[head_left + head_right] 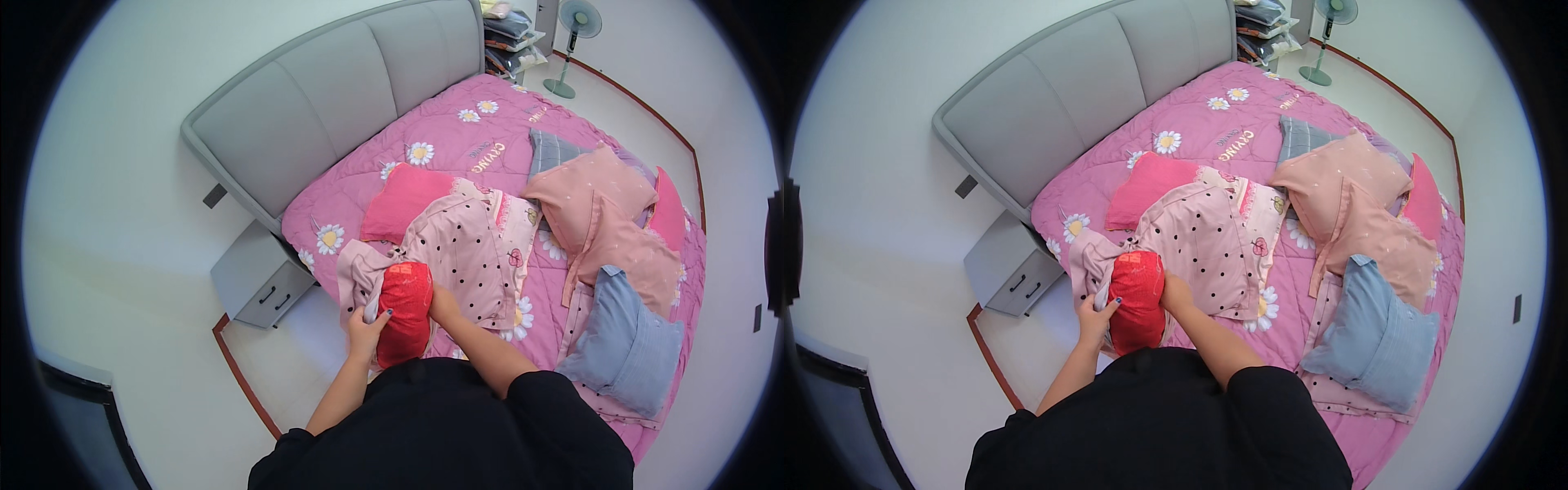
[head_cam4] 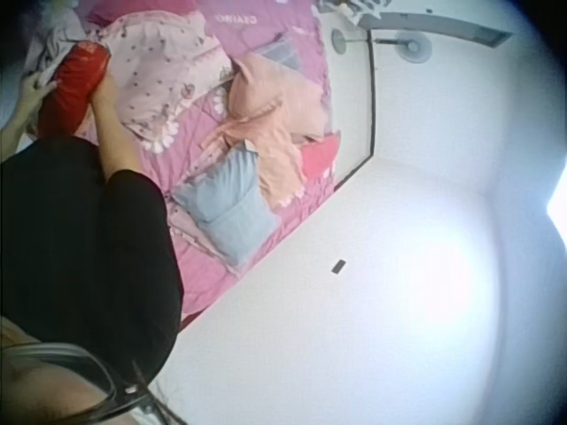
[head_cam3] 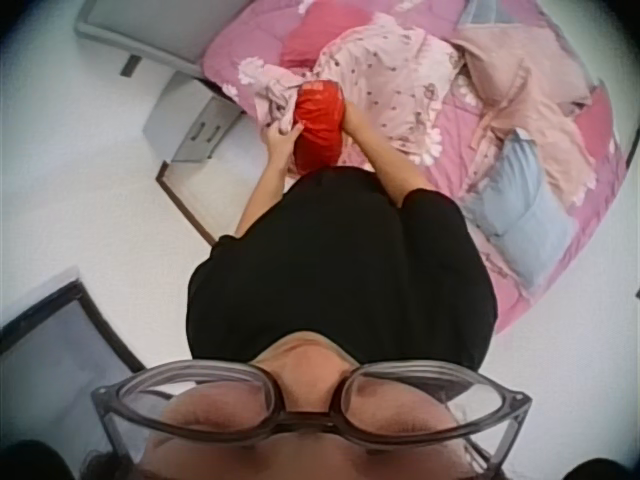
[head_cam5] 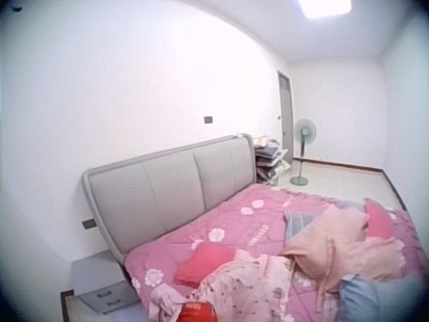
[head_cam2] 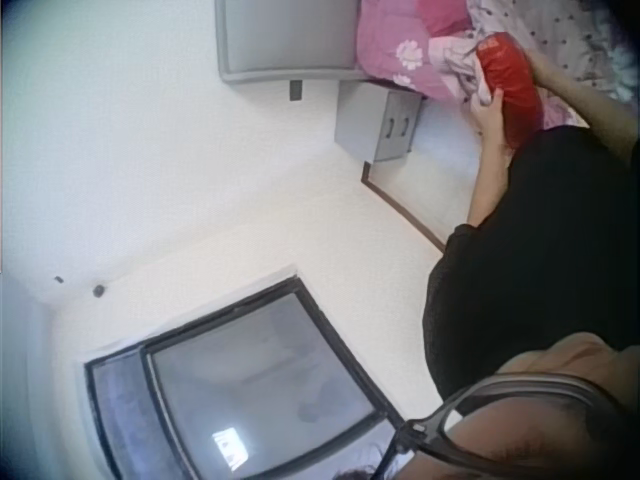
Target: The person puts a red pillow inside a pink polka-dot pillowcase by hand, smoothing the fabric over the pillow until it is fully covered.
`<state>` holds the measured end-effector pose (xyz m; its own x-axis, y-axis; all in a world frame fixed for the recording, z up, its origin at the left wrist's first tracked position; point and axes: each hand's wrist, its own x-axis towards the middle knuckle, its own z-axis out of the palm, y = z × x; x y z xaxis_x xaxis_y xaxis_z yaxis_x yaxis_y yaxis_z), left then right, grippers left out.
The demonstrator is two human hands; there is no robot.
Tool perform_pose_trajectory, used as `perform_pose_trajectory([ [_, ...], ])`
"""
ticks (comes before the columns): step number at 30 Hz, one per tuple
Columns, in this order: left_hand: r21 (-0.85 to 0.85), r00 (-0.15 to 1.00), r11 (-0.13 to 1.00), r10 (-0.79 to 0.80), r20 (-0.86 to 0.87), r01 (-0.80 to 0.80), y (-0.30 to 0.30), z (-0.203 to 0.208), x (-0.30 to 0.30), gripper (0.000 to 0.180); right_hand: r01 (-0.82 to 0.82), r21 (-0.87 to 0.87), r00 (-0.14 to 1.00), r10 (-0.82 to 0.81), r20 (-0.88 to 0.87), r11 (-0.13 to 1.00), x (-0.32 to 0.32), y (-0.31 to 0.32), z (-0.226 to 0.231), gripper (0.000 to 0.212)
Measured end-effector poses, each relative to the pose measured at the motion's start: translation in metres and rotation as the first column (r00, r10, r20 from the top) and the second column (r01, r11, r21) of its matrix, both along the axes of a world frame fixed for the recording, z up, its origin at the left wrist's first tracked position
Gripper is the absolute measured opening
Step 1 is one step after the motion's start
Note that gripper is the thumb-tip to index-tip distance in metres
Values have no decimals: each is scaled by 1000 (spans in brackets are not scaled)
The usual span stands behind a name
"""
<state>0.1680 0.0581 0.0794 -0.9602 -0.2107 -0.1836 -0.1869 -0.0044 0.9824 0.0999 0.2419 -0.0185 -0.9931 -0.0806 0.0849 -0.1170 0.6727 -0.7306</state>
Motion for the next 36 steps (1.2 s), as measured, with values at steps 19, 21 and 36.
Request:
perform_pose_trajectory([
  [19, -738, 997, 674, -58, -59, -4, 25, 26, -25, 58, -9, -34, 997, 11, 71, 999, 1, 23, 65, 26],
  [21, -744, 993, 668, -74, -88, -16, 24, 16, -24, 54, -58, -14, 990, 56, -133, 998, 0, 35, 66, 47],
  [36, -621, 892, 756, -408, -196, 210, 19, 10, -12, 26, -480, 451, 835, 549, -29, 753, -41, 22, 135, 82],
])
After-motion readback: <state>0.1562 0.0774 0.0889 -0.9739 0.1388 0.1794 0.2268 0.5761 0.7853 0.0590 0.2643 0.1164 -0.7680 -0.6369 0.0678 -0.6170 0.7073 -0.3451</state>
